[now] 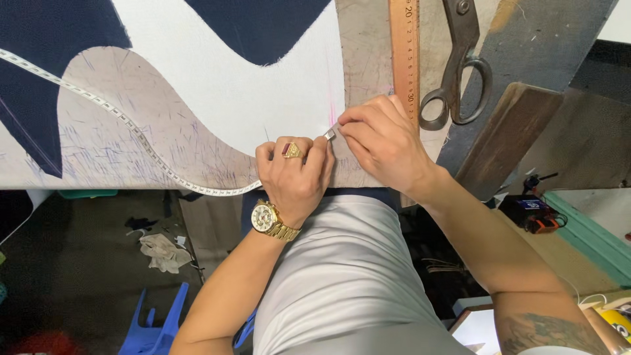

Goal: The person measures dark blue fabric with a tape measure and a wooden ruler, then marks lines on the material using a piece of pink chalk.

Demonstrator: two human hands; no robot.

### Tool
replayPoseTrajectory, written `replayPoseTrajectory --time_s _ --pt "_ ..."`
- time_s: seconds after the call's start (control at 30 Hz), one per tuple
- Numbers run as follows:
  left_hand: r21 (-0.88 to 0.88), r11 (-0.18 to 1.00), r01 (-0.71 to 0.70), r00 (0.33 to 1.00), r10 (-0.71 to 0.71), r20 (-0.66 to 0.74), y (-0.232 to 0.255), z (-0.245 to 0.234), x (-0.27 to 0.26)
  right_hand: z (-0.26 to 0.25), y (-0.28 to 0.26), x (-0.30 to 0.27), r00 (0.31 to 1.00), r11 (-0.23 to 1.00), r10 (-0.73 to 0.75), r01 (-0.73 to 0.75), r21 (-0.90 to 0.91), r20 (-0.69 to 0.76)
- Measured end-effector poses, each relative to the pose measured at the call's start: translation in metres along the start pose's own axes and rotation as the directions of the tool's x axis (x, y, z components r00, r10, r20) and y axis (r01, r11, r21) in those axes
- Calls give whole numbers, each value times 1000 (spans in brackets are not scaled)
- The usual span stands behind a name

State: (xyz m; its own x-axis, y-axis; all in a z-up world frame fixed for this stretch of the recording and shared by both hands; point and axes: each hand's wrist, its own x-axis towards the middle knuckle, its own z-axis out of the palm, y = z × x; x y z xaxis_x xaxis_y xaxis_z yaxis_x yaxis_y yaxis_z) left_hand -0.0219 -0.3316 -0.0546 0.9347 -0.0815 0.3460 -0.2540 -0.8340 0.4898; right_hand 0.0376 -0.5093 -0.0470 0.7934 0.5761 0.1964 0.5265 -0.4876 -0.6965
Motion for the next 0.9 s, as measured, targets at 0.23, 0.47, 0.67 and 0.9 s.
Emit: replayPoseTrajectory --time_s 0.23,0.47,0.67,0.9 --pt "33 999 -17 1000 17 1 1 5 2 5 5 -1 1000 1000 -11 11 11 -18" --pt "41 999 -19 1000 20 -4 2 4 5 3 4 4 999 999 -30 31 22 -10" --pt "25 999 -19 1000 19 7 1 3 4 0 3 5 1000 999 -28 28 15 7" --pt "2 1000 -11 999 11 33 -1 6 -3 1 1 15 975 975 -217 219 -37 41"
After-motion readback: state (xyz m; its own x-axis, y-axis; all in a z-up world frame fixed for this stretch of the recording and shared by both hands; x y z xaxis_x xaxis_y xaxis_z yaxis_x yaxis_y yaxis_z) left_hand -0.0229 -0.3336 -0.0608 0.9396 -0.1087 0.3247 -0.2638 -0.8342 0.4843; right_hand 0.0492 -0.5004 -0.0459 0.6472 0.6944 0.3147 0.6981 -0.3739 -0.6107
